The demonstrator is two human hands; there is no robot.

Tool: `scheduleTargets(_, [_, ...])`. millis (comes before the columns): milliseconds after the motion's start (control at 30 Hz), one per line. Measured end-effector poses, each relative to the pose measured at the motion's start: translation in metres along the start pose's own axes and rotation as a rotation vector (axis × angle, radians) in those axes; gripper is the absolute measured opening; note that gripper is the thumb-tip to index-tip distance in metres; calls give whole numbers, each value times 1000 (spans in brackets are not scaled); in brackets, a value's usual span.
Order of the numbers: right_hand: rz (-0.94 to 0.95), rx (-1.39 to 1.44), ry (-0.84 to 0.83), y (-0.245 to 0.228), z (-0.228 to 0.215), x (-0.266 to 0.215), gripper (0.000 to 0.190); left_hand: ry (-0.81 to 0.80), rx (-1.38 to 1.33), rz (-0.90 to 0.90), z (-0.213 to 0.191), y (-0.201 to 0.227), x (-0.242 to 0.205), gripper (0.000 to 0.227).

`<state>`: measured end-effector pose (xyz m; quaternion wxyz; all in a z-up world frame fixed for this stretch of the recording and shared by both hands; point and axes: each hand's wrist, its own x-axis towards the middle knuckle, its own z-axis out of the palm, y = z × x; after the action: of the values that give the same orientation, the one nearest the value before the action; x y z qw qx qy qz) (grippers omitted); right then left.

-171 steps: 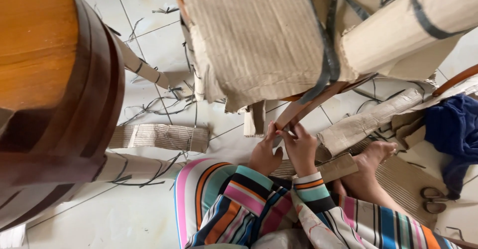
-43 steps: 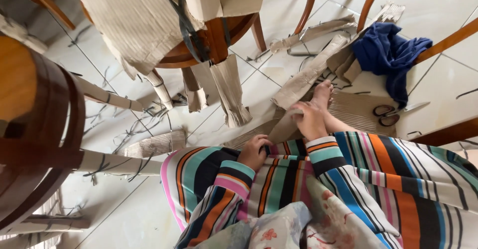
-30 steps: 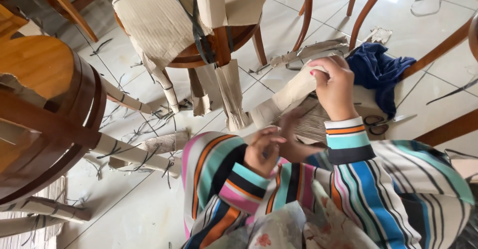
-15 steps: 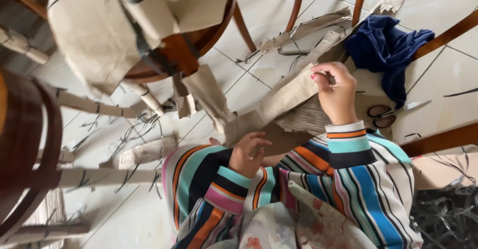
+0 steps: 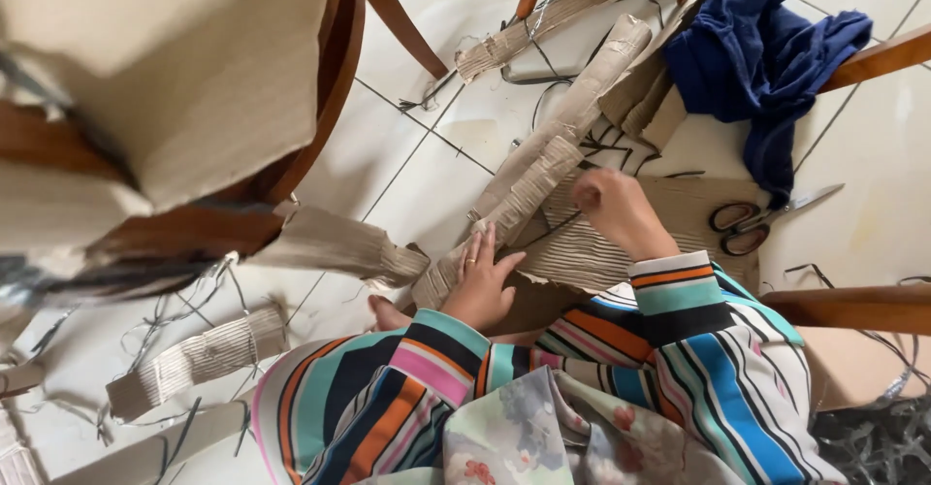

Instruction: The person unties plastic straps and removes cardboard and paper wrapping from the legs and seat of a wooden chair by hand.

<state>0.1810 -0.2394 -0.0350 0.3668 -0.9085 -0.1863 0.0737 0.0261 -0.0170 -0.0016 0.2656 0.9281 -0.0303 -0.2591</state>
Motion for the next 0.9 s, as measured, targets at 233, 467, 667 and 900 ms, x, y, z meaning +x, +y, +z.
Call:
scheduleTargets(233, [233, -448, -384, 76, 74, -7, 53, -93, 13, -262, -16, 11, 16, 86])
scheduleTargets(467, [134, -595, -259, 49, 70, 3, 17, 155, -105, -108, -11, 8, 10, 77])
scheduleTargets(667, [323, -294, -196, 8, 21, 26, 57, -9, -123, -135, -7, 17, 12, 72])
scheduleTargets(900, [391, -410, -333, 42, 24, 44, 105, -59, -165, -177, -12, 13, 19, 70])
